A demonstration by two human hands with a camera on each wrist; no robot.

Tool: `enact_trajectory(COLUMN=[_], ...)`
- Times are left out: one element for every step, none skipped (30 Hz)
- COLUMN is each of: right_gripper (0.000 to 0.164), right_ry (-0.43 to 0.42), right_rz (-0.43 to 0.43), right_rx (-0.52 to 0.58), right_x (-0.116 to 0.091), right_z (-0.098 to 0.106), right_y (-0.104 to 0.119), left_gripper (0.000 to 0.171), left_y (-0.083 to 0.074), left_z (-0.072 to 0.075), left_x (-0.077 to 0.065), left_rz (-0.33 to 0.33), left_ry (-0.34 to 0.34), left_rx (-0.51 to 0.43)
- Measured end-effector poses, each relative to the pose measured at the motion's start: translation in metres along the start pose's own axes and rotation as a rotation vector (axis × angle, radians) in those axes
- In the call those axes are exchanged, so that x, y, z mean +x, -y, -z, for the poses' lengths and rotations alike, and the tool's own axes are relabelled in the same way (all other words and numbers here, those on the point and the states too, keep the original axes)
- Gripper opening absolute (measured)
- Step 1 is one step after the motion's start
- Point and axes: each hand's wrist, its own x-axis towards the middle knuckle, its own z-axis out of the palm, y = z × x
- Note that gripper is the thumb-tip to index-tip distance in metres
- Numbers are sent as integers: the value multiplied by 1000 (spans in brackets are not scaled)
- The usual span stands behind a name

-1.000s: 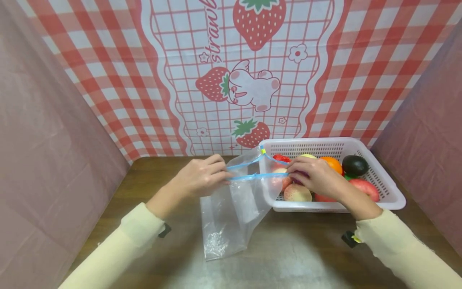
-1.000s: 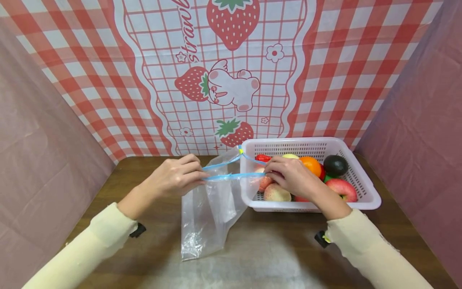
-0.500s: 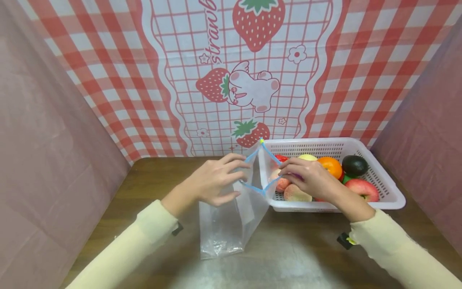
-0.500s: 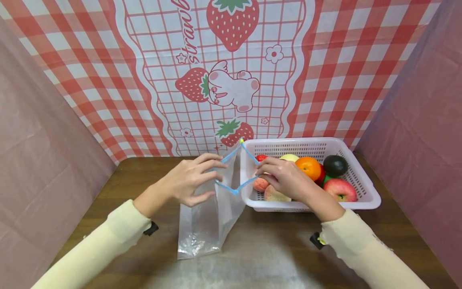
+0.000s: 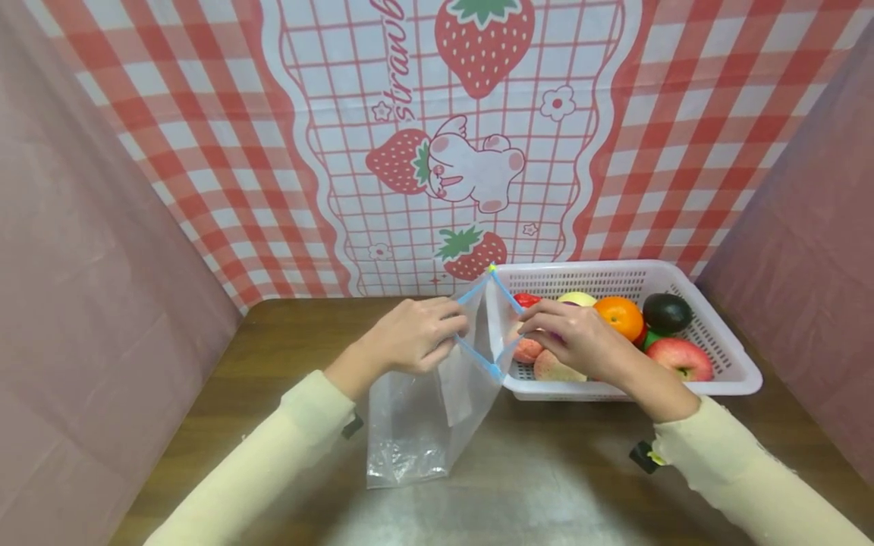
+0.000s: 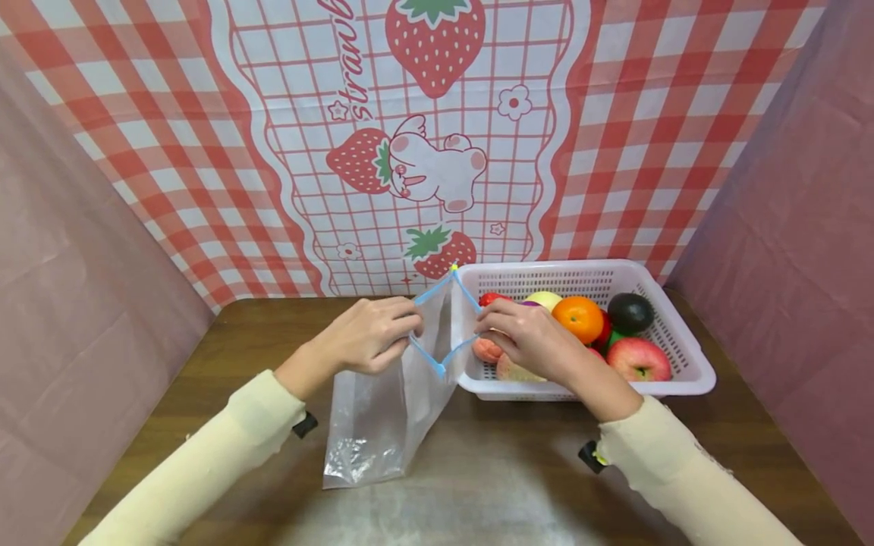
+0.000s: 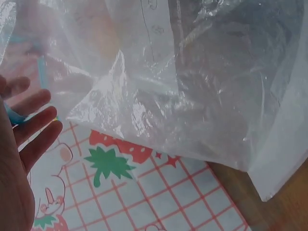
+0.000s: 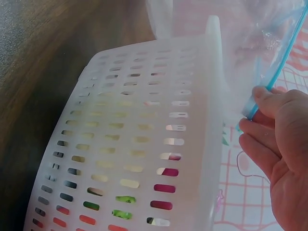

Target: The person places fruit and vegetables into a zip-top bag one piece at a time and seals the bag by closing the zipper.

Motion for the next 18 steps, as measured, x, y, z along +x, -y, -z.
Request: enact_trajectory(right_gripper=[25, 26, 25, 25, 25, 24, 24, 24, 24, 24, 25, 26, 26, 26, 26, 26, 26, 26], right_ry=[1, 2, 1, -3, -8, -15, -23, -32, -40, -48, -52, -54, -54, -57, -57, -54, -50, -46], right_rz=[-6, -12, -17, -22, -25, -26, -26, -24, -23, -20, -19, -22, -24, -23, -23, -25, -27, -27], right_rx=[-1, -5, -8, -14, -20, -28, -37, -49, -58, -68, -75, -81, -90, -96, -98, -99, -98, -99], right_x=[-1, -1, -2, -4, -5, -6, -7, -8, -10, -10, -11, -12, -13, -14, -14, -15, -15, -15], right_z=[0, 0, 0, 0, 1, 1, 1, 2, 2, 3, 3, 3, 3, 4, 4, 4, 4, 4], right_y=[0, 0, -1, -1, -2, -2, -3, -4, -4, -5, -5, -6, -6, -6, -6, -6, -6, -6], left_gripper=[18, 19, 20, 21, 22, 23, 23, 24, 25, 25, 25, 24, 24, 24, 23, 22, 22, 23], left_y=[2, 4, 7, 9, 12, 15, 18, 22, 25, 28, 32, 35, 38, 40, 41, 42, 41, 40], left_z=[0, 1, 1, 2, 3, 4, 6, 7, 8, 10, 12, 13, 15, 16, 17, 17, 17, 15], left_x=[-1, -2, -3, -3, -4, -5, -6, -7, -9, -11, -12, -14, -15, -16, -17, -17, -16, -15], left_rz=[2, 3, 5, 8, 11, 12, 12, 11, 7, 2, -4, -10, -17, -22, -28, -33, -38, -42], left_ry=[-1, 0, 4, 11, 16, 21, 24, 24, 19, 11, 0, -11, -26, -44, -59, -69, -77, -81], left_rx=[9, 18, 23, 27, 31, 37, 42, 49, 56, 64, 71, 77, 80, 84, 85, 79, 74, 68])
